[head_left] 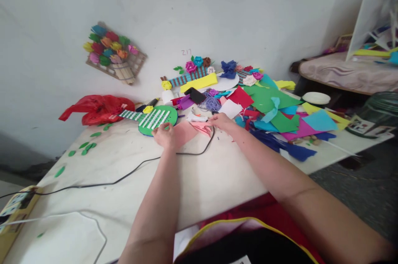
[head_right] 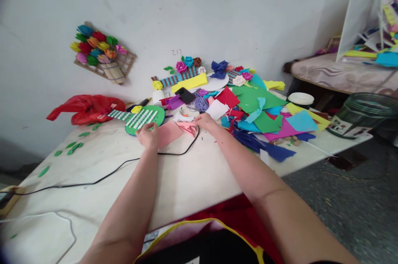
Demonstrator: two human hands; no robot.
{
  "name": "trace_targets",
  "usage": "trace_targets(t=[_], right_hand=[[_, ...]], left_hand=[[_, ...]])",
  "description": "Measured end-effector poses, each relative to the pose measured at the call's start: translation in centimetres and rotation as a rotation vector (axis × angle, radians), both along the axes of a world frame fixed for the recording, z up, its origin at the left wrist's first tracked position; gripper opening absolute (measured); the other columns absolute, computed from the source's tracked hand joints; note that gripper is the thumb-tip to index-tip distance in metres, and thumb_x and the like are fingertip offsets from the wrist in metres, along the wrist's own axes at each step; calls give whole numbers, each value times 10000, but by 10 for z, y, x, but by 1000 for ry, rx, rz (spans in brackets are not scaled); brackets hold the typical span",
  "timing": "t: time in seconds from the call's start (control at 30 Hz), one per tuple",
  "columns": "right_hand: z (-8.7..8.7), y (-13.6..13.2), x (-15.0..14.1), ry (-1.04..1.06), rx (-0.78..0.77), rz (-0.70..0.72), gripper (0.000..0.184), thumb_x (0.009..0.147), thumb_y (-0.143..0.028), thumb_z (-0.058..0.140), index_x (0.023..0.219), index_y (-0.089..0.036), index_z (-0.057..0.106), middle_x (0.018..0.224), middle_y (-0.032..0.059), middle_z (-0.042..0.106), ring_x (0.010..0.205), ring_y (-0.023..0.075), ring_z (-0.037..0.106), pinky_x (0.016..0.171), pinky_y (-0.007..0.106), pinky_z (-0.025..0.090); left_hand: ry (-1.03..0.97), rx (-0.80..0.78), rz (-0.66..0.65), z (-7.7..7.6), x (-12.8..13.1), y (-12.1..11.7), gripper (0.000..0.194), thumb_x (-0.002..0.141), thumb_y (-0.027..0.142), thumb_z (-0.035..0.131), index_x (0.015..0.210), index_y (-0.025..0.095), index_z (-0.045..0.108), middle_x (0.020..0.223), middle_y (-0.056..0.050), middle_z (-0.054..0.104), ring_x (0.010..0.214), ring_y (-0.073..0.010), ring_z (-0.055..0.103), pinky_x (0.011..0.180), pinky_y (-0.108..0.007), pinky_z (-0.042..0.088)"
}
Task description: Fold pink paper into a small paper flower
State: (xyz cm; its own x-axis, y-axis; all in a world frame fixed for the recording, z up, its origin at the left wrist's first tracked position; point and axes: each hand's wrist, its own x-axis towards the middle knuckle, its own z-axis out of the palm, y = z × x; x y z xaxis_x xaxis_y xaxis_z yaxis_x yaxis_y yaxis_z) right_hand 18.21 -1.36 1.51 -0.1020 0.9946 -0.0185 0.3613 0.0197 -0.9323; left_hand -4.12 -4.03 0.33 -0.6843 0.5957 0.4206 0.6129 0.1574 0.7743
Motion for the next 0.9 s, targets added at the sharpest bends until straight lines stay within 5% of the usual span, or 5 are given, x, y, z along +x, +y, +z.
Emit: trace_targets(t=[0.3, 0.63, 0.77, 0.9], right_hand=[[-20, 17, -12, -138, 135, -144, 117, 647, -151, 594, 705, -154, 695, 701, 23, 672, 609, 124, 561, 559, 214, 408], [-13, 5, -12, -569, 379, -158, 289, 781, -403, 496, 804, -203, 703, 860, 55, 678, 771, 177, 584, 609, 252, 376], [-12, 0, -13, -662, 525, -244, 268, 812, -355, 467, 837, -207, 688, 928, 58, 652, 853, 180, 569, 638, 254, 377], [-13, -3, -21, -661, 681, -171, 231, 817, -277, 472, 891, -202, 678, 933, 58, 657, 907, 193, 542, 726, 274, 376]], left_hand=[[-29, -6, -25, 1, -1, -2, 144, 671, 177, 554, 778, 213, 644, 775, -92, 623, 991, -293, 483, 880, -442, 353], [-117, 122, -33, -6, -8, 5, 218, 711, 163, 485, 878, 201, 619, 894, -66, 677, 898, -224, 562, 833, -359, 410], [-178, 208, -43, -11, -12, 10, 220, 730, 172, 447, 895, 199, 591, 881, -51, 682, 881, -193, 584, 838, -338, 415], [-278, 312, -66, -14, -15, 15, 241, 725, 159, 407, 906, 191, 563, 867, -46, 664, 878, -164, 597, 822, -302, 431]])
